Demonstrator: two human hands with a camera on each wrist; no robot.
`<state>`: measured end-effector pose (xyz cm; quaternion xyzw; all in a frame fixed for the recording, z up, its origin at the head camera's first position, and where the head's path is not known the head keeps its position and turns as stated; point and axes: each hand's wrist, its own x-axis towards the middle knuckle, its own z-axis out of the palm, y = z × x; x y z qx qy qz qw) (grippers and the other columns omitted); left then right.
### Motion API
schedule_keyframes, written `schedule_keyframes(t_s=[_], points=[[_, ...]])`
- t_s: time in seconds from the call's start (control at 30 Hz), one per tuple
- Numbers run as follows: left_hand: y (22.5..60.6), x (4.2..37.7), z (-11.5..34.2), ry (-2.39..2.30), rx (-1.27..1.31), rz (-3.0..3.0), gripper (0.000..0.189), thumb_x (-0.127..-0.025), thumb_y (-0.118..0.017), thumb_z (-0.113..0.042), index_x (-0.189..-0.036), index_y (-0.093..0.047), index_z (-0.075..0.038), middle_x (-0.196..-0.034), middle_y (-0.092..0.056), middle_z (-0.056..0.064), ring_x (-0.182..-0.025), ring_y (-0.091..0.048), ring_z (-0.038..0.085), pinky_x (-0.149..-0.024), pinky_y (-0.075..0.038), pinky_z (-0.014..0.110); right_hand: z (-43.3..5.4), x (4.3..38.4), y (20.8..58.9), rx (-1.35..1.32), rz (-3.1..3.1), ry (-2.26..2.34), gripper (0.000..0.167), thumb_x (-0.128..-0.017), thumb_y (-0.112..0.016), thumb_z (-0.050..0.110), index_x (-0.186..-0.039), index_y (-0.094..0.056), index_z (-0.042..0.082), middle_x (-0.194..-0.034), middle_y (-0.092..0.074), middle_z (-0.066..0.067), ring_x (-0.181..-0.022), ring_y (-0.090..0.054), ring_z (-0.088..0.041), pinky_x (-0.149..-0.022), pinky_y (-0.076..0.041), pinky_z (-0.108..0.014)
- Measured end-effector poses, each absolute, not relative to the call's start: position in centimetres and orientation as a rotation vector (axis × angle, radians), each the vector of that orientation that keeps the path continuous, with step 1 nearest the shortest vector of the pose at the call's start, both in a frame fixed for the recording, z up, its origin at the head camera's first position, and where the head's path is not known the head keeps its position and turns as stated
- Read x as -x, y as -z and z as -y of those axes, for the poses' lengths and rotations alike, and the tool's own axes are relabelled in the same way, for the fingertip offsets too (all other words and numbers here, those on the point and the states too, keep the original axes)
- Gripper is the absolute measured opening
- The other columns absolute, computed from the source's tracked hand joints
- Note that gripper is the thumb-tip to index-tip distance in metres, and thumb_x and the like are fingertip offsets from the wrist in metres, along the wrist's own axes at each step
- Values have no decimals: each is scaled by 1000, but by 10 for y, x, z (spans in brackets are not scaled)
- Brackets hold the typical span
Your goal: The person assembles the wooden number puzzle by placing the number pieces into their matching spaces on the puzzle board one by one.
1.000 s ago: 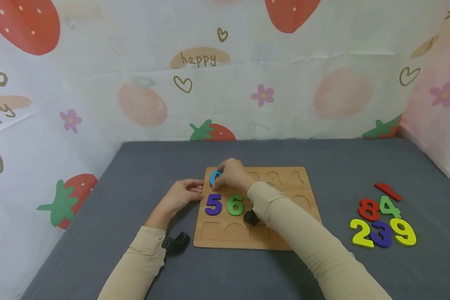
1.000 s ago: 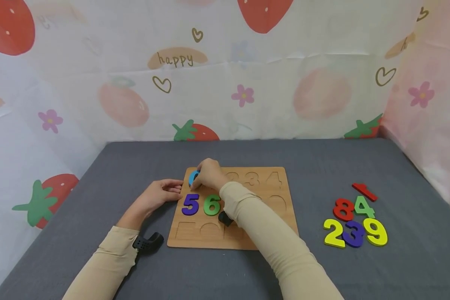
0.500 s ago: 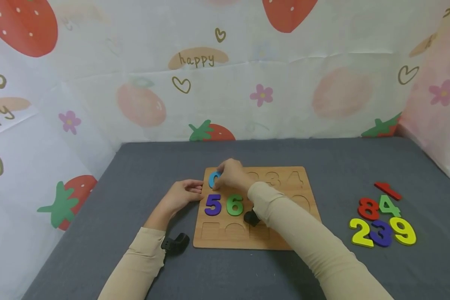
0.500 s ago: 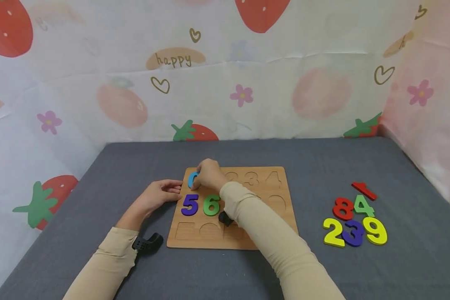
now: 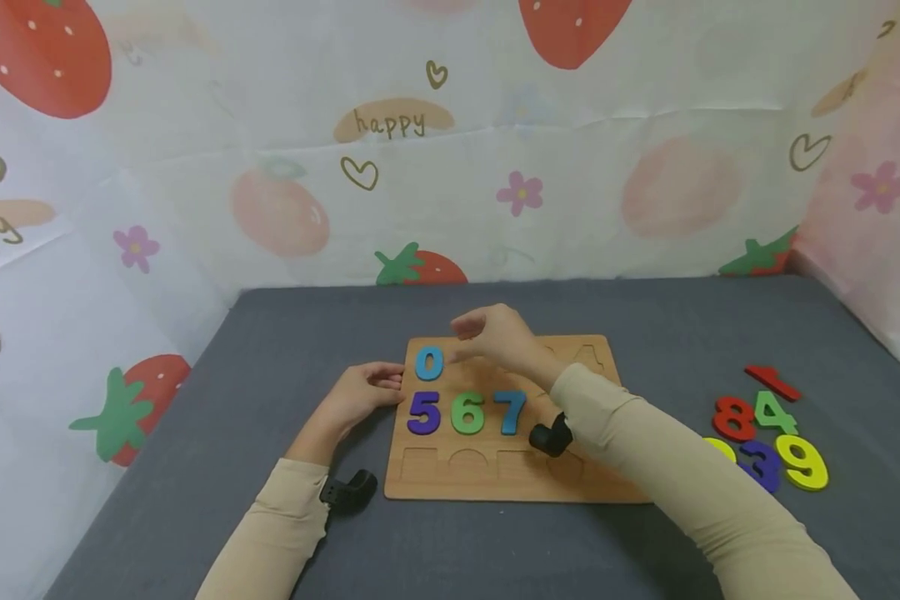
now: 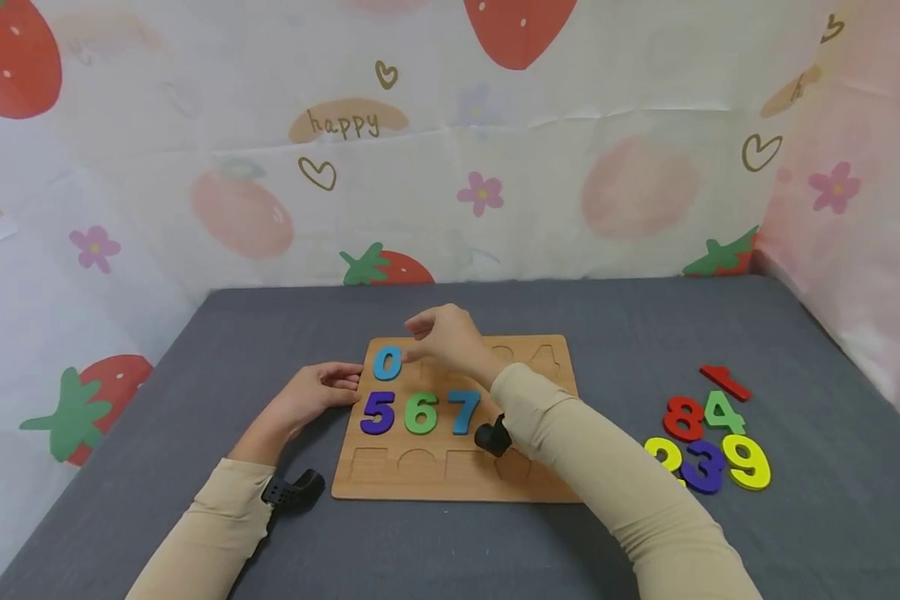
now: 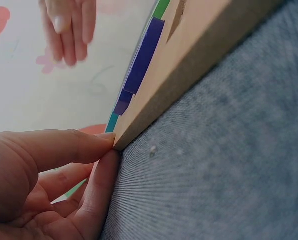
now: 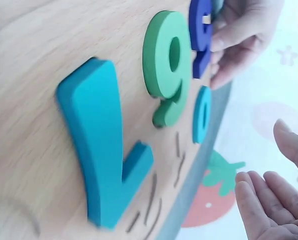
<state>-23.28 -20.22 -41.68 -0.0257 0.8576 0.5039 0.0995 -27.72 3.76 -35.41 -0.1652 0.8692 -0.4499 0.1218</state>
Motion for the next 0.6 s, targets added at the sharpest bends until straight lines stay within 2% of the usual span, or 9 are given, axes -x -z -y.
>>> schedule_keyframes(t_s=[0.4,0.6], points=[[416,234,204,-1498,73,-2527,49,-91,-70,-7,-138,-57,-2,-124,-66,18,-118,-61,29,-105,-46,45,-88,264,335,447,-2545,1328,54,-81,-83,23,-130,-66,13,-131,-67,-10,-117,-64,-28,-97,-52,-43],[418,233,204,-1492,45,-2539,49,-90,-71,-7,-136,-58,0,-124,-66,19,-118,-62,30,-105,-46,46,-120,257,338,418,-2547,1352,54,-83,-81,22,-133,-63,11,-135,-64,-14,-126,-58,-33,-101,-49,-47]])
